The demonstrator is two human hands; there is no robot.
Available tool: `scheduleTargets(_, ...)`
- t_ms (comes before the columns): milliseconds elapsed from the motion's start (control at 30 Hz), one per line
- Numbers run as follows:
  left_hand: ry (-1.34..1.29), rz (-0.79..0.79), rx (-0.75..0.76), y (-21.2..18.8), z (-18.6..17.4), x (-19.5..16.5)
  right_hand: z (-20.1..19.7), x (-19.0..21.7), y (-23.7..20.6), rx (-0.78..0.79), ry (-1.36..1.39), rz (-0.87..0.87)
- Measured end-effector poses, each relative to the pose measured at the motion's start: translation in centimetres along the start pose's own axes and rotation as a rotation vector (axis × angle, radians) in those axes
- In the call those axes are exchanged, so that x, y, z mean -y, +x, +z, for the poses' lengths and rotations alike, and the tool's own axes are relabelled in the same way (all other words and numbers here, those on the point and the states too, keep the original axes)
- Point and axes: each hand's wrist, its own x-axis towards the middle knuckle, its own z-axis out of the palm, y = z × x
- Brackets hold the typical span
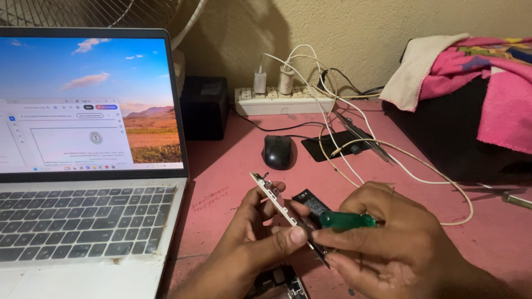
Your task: The person uses a green screwdriver to remove screws from a disassembled white smartphone, then detaches the battery connector and removes the battery. The person continues to unscrew and remove internal components from the phone chassis.
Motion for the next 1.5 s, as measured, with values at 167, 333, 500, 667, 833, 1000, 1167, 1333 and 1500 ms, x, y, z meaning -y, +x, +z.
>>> scheduleTargets(167, 0.040, 0.011, -0.061, 0.1, 0.4, 0.3, 0.2, -0.5, -0.5, 0.004, -0.011, 0.052)
scheduleTargets(333, 0.061, 0.058, -0.075, 0.0, 0.4, 0.9, 0.3, -1.0, -0.7, 0.028, 0.007, 0.112)
scheduleTargets(500, 0.065, 0.088, -0.032, 0.0, 0.5, 0.7, 0.6, -1.3, -1.4, 0.087, 0.054, 0.277)
scheduleTargets(667, 0.288, 0.109, -0.199, 0.1, 0.9, 0.4, 1.2, -1.2, -1.8, 0.070, 0.111, 0.329)
scheduleTargets(833, 0.324, 0.205, -0.088, 0.1, 0.9, 0.7, 1.7, -1.1, -1.5, 0.064, 0.140, 0.325)
scheduleTargets(1000, 0.287, 0.125, -0.185, 0.2, 0.6, 0.8, 1.3, -0.9, -1.1, 0.131, 0.200, 0.535)
scheduleTargets(1167, 0.356, 0.232, -0.177, 0.1, 0.4, 0.8, 1.1, -1.1, -1.2, 0.117, 0.238, 0.367)
scheduleTargets(1333, 0.377, 0.139, -0.205, 0.2, 0.4, 0.7, 2.4, -1.5, -2.0, 0.080, 0.135, 0.512)
scheduleTargets(1500, 0.406, 0.046, -0.253, 0.0, 0.9, 0.6, 2.5, -2.0, -2.6, 0.009, 0.167, 0.405)
